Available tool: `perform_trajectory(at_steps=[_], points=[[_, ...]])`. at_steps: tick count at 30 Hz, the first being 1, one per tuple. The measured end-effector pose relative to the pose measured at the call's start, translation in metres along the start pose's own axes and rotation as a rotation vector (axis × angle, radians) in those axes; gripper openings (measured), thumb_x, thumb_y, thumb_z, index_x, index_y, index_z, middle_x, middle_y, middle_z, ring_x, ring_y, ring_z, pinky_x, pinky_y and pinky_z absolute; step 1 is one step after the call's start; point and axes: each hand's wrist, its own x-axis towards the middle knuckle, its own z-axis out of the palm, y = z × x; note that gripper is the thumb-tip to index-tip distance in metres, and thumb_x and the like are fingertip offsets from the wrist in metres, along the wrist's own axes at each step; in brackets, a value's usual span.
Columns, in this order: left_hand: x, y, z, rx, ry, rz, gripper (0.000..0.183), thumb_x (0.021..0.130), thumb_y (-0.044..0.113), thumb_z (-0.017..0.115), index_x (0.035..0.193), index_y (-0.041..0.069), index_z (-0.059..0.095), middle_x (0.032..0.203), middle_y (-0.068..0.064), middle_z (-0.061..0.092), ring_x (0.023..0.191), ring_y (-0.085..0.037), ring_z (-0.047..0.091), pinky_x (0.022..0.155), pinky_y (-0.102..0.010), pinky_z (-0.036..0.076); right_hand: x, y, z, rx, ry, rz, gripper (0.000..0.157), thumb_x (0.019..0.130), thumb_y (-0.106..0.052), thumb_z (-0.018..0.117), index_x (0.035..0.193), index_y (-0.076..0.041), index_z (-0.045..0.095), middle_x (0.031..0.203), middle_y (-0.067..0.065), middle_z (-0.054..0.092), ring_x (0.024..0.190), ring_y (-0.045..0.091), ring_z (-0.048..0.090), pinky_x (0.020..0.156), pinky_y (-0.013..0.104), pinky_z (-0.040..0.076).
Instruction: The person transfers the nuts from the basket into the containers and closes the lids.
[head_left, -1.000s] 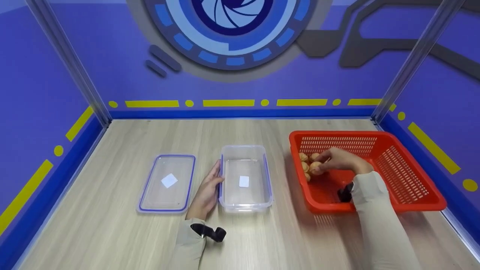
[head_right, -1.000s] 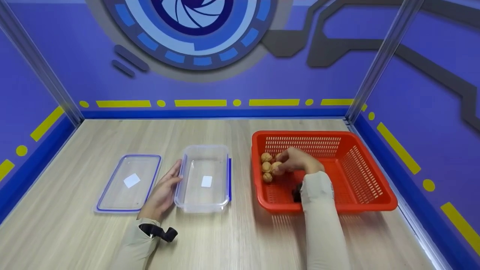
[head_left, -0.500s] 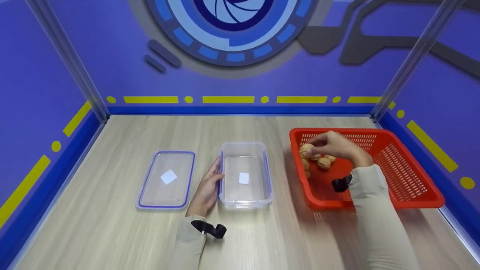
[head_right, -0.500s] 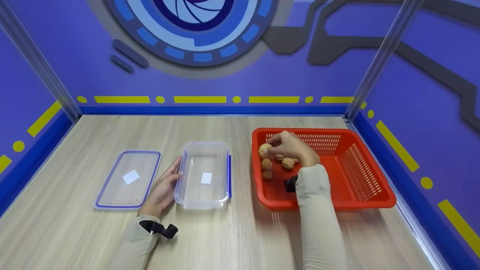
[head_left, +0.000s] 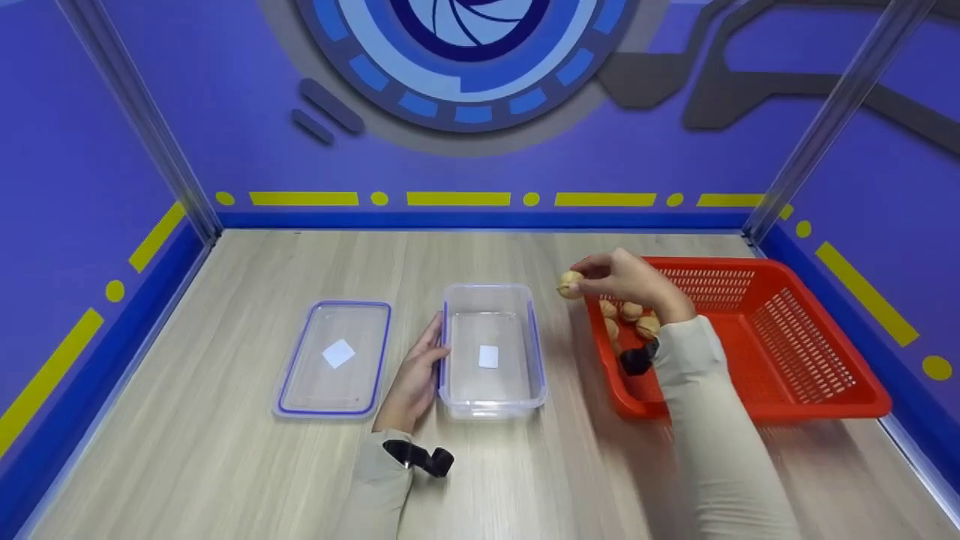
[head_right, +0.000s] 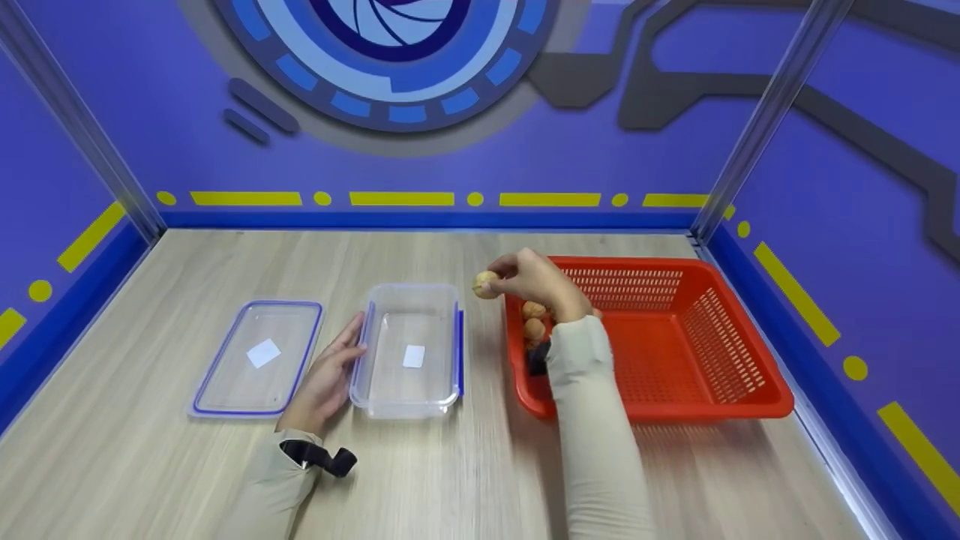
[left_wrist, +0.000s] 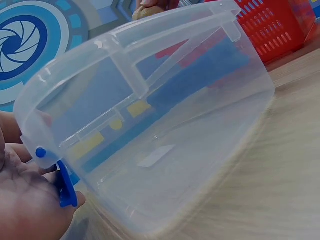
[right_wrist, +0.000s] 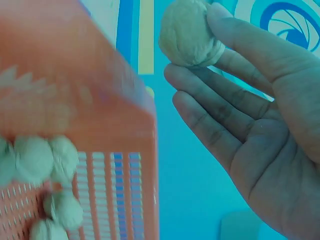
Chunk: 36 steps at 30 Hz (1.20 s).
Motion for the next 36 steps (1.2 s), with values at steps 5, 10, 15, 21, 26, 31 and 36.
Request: perform_trajectory(at_steps=[5,10,15,21,26,31,36], points=[[0.001,0.001,0.001,0.011,0.009,-0.002,0.066,0.092,-0.006,0.037,0.153,0.004,0.012,0.162,-0.012,-0.002,0.15,-0.028,-0.006,0.123,-0.04,-0.003,0.015,-0.012,0.017,0.007,0.001,0.014,0.041,0.084,-0.03,0.074,0.118,-0.008,0.068,0.107,0.008,0.072,0.093,0.021,0.065,0.09,0.039,0.056],[0.002,0.0,0.002,0.007,0.02,-0.016,0.066,0.093,-0.005,0.038,0.153,0.007,0.014,0.163,-0.01,-0.001,0.15,-0.027,-0.005,0.123,-0.039,-0.002,0.028,-0.021,0.035,0.02,-0.007,0.014,0.043,0.084,-0.027,0.074,0.121,-0.005,0.066,0.111,0.011,0.071,0.096,0.023,0.066,0.092,0.041,0.055],[0.003,-0.001,0.003,0.003,0.019,-0.027,0.066,0.093,-0.005,0.038,0.153,0.008,0.014,0.163,-0.009,-0.001,0.15,-0.027,-0.005,0.123,-0.04,-0.001,0.043,-0.028,0.055,0.05,-0.008,-0.023,0.043,0.084,-0.022,0.074,0.121,-0.002,0.066,0.111,0.013,0.071,0.095,0.025,0.065,0.091,0.04,0.056],[0.003,-0.001,0.004,0.0,0.017,-0.032,0.067,0.092,-0.005,0.038,0.153,0.008,0.014,0.163,-0.009,-0.002,0.15,-0.026,-0.006,0.123,-0.039,-0.001,0.059,-0.032,0.082,0.068,-0.019,-0.102,0.038,0.084,-0.011,0.072,0.117,0.005,0.065,0.111,0.02,0.07,0.094,0.029,0.066,0.089,0.04,0.056],[0.003,-0.002,0.003,-0.012,-0.015,-0.029,0.068,0.092,-0.005,0.037,0.154,0.005,0.01,0.163,-0.011,-0.003,0.15,-0.026,-0.006,0.124,-0.039,0.0,0.066,-0.038,0.098,0.06,-0.017,-0.025,0.039,0.083,-0.014,0.074,0.119,-0.001,0.067,0.115,0.015,0.07,0.095,0.026,0.067,0.089,0.039,0.057],[0.003,-0.001,0.0,-0.011,-0.014,-0.015,0.067,0.093,-0.005,0.037,0.153,0.004,0.01,0.162,-0.012,-0.003,0.15,-0.028,-0.005,0.124,-0.039,0.001,0.071,-0.044,0.11,0.069,-0.018,-0.019,0.041,0.081,-0.015,0.076,0.118,0.0,0.067,0.116,0.015,0.069,0.099,0.027,0.068,0.089,0.039,0.057],[0.001,0.0,-0.002,0.019,0.009,-0.015,0.068,0.092,-0.004,0.04,0.153,0.006,0.012,0.162,-0.012,-0.001,0.15,-0.028,-0.003,0.124,-0.04,0.002,0.078,-0.048,0.123,0.032,-0.009,-0.043,0.041,0.08,-0.01,0.076,0.117,0.004,0.067,0.115,0.018,0.069,0.104,0.029,0.066,0.093,0.039,0.055]])
